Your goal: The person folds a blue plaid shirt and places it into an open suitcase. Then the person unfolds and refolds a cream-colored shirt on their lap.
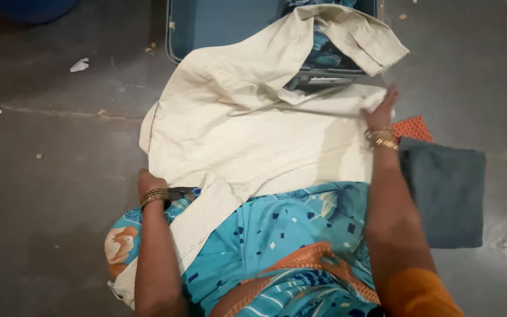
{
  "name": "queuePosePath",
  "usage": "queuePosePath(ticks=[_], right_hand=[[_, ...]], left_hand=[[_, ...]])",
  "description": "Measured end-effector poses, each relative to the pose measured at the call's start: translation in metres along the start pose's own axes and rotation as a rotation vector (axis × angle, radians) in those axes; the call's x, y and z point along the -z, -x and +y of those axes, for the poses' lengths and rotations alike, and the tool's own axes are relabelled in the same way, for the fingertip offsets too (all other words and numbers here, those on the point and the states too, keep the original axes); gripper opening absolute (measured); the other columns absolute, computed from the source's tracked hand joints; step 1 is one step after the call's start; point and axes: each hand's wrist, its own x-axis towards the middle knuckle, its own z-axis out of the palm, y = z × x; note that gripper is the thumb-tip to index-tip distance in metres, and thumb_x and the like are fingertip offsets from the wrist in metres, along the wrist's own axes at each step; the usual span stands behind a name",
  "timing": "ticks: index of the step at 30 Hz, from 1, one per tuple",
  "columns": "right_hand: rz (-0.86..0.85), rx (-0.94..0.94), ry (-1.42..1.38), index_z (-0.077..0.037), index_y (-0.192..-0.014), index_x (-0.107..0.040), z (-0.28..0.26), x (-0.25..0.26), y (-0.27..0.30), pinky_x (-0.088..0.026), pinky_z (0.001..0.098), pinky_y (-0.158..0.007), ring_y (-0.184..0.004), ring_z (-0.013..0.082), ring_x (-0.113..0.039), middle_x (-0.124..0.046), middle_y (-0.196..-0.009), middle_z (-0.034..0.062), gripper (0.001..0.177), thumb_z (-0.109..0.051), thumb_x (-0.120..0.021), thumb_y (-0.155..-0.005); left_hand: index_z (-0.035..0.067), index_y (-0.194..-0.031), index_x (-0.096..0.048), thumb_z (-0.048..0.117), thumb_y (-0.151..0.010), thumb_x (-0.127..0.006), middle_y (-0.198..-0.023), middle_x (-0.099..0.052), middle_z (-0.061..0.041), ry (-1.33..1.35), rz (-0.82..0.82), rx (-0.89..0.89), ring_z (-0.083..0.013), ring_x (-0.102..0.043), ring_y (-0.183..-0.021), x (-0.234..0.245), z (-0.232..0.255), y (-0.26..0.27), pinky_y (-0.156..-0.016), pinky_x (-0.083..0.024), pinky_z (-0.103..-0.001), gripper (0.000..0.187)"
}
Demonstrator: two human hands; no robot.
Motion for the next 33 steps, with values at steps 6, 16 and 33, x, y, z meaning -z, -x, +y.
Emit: queuePosePath(ticks=[6, 16, 33], right_hand=[[-0.697, -0.467, 0.182, -0.02, -0.144, -0.066, 0.007, 0.022, 0.017, -0.054, 0.0462, -0.107, -0.126, 0.0406, -0.066, -0.07, -0.137, 0.0195, 0.056, -0.025, -0.079, -0.089], [-0.92, -0.406, 0.242, -0.018, -0.14, -0.057, 0.012, 0.069, 0.086, -0.052, 0.0459, -0.103, -0.122, 0.0373, -0.063, -0.066, -0.132, 0.017, 0.095, -0.025, -0.094, -0.053], [-1.219, -0.25, 0.397, -0.012, -0.121, -0.073, -0.001, 0.137, 0.113, -0.056, 0.0385, -0.101, -0.116, 0.0291, -0.07, -0.073, -0.123, 0.0133, 0.05, -0.029, -0.082, -0.074]], left_hand=[[-0.004, -0.131, -0.059, 0.004, -0.087, -0.057, -0.127, -0.063, -0.034, 0.001, 0.027, -0.003, -0.0501, -0.061, -0.118, 0.003, 0.001, 0.006, -0.101, -0.049, -0.053, 0.044], [-0.007, -0.119, -0.067, 0.015, -0.09, -0.062, -0.122, -0.065, -0.034, 0.041, -0.004, -0.015, -0.0496, -0.064, -0.111, 0.002, -0.005, -0.002, -0.097, -0.051, -0.053, 0.037], [-0.004, -0.11, -0.073, 0.014, -0.092, -0.062, -0.118, -0.069, -0.031, -0.09, 0.005, 0.042, -0.0479, -0.068, -0.106, -0.03, -0.021, -0.028, -0.086, -0.058, -0.054, 0.027]])
